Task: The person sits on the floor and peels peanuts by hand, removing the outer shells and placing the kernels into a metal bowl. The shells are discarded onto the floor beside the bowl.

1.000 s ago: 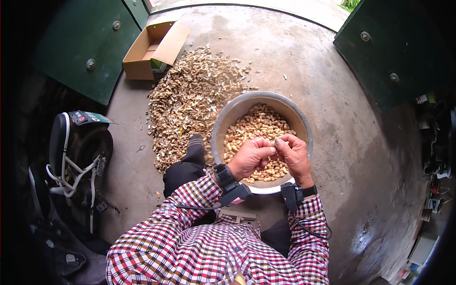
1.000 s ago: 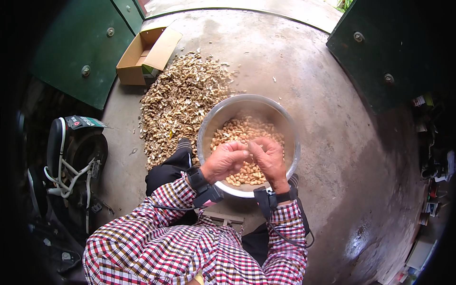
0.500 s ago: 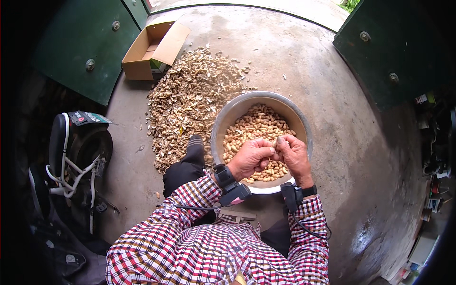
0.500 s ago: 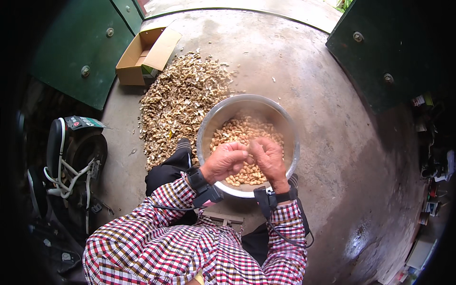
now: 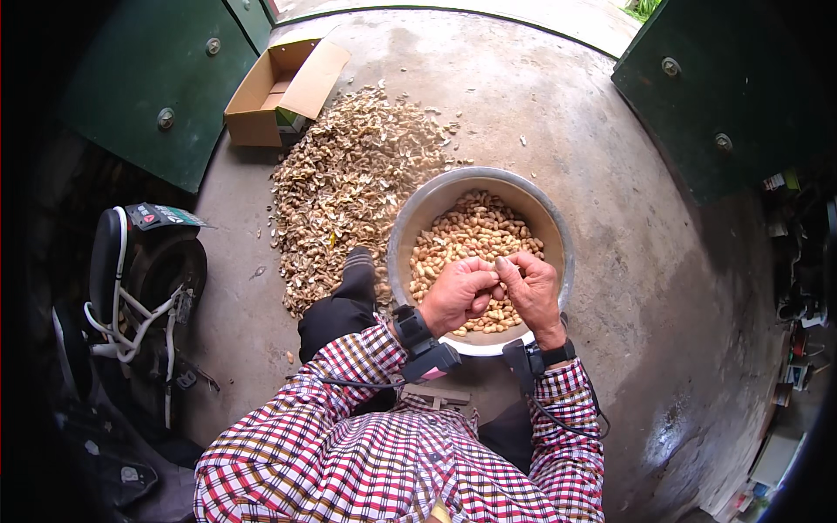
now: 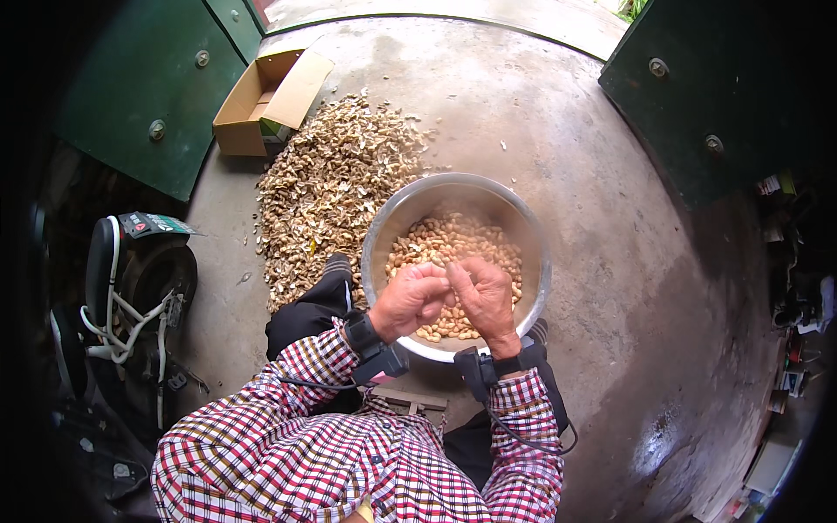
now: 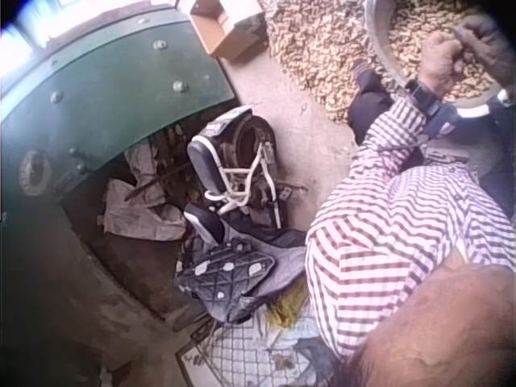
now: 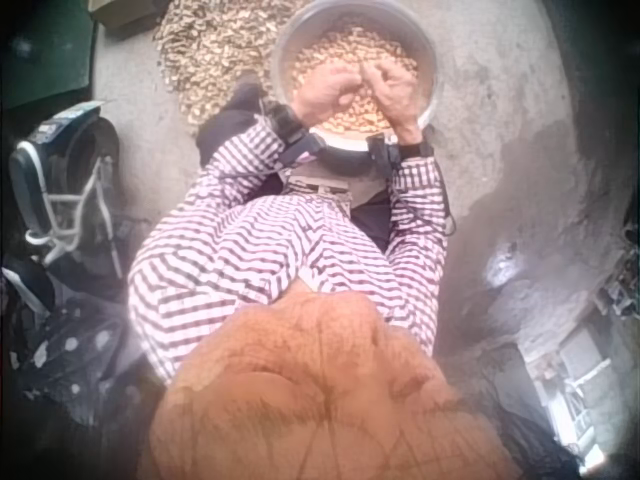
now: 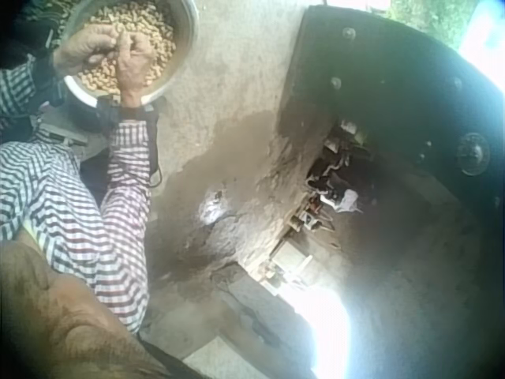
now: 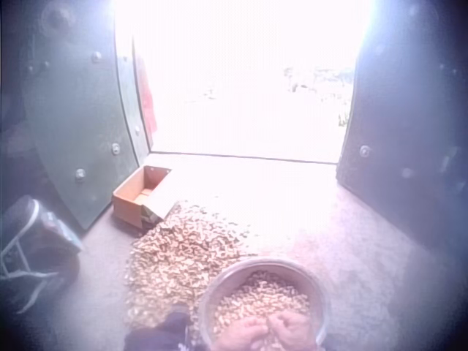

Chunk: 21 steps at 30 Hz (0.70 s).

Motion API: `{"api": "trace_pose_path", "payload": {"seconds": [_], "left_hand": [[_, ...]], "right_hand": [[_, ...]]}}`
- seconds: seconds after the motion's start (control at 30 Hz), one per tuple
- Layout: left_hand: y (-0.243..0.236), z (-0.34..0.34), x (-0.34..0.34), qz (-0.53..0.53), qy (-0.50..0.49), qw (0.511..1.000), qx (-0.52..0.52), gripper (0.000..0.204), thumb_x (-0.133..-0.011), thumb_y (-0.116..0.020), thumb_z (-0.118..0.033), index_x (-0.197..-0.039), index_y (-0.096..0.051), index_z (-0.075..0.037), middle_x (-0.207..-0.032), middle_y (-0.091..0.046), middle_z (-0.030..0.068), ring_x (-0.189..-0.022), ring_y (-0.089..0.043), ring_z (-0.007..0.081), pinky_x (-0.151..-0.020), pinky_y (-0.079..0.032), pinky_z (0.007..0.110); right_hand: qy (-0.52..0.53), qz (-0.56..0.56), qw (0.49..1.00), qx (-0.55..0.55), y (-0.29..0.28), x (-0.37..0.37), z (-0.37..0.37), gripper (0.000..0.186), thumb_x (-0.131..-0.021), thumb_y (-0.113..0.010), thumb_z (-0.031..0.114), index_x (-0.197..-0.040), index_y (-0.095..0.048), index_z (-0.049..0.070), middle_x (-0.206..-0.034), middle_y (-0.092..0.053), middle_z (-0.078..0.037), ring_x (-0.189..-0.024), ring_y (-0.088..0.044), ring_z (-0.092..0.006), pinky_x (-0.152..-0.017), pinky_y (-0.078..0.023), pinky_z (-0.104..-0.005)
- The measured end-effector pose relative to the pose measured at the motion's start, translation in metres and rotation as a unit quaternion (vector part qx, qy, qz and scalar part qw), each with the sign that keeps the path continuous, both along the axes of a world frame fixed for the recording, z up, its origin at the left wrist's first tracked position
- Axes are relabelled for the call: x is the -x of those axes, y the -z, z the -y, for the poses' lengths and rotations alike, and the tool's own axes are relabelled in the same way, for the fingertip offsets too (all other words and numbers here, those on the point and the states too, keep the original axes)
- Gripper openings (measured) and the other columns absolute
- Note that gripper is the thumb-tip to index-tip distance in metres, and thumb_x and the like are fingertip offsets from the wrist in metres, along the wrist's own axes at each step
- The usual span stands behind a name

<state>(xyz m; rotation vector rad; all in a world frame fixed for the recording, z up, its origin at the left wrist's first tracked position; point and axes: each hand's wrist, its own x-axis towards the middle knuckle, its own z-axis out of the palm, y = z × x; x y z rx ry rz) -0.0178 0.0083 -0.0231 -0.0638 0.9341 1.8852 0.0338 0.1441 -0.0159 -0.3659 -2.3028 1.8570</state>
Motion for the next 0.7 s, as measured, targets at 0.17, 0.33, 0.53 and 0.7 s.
{"api": "trace_pose_path", "payload": {"seconds": [0.17, 0.33, 0.53, 0.7], "left_hand": [[0.004, -0.001, -0.003, 0.018, -0.008, 1.000, -0.020, 0.007, -0.083, -0.049, -0.007, -0.086, -0.053, -0.002, -0.066, -0.055, 0.0042, -0.040, -0.041, 0.0044, -0.034, -0.029, 0.016], [-0.003, -0.005, -0.004, 0.083, -0.039, 0.995, -0.028, 0.009, -0.085, -0.047, -0.007, -0.079, -0.052, -0.002, -0.063, -0.054, 0.0041, -0.040, -0.042, 0.0049, -0.033, -0.031, 0.018], [0.007, -0.003, -0.005, 0.099, -0.025, 0.992, -0.077, 0.006, -0.085, -0.047, -0.010, -0.083, -0.050, -0.005, -0.070, -0.055, 0.0024, -0.044, -0.038, 0.0045, -0.038, -0.031, 0.018], [0.006, -0.003, -0.004, 0.125, -0.036, 0.990, -0.059, 0.009, -0.086, -0.046, -0.011, -0.083, -0.050, -0.004, -0.070, -0.054, 0.0022, -0.043, -0.038, 0.0046, -0.039, -0.031, 0.018]], "right_hand": [[0.029, -0.049, 0.995, -0.083, -0.011, 0.000, 0.007, 0.018, -0.080, -0.057, 0.014, -0.069, -0.058, 0.001, -0.057, -0.055, -0.006, -0.051, -0.052, -0.0102, -0.047, -0.039, -0.0254], [0.035, -0.034, 0.997, -0.059, -0.010, 0.000, 0.008, 0.018, -0.081, -0.055, 0.014, -0.069, -0.058, 0.001, -0.055, -0.054, -0.005, -0.050, -0.051, -0.0093, -0.046, -0.038, -0.0248], [0.077, -0.003, 0.997, 0.003, 0.004, 0.000, 0.012, 0.019, -0.082, -0.054, 0.013, -0.069, -0.058, 0.000, -0.055, -0.055, -0.003, -0.050, -0.050, -0.0068, -0.045, -0.038, -0.0220], [0.069, -0.002, 0.984, 0.165, 0.011, -0.001, 0.012, 0.017, -0.086, -0.051, 0.014, -0.076, -0.055, 0.000, -0.063, -0.053, 0.002, -0.053, -0.047, -0.0014, -0.047, -0.039, -0.0143]]}}
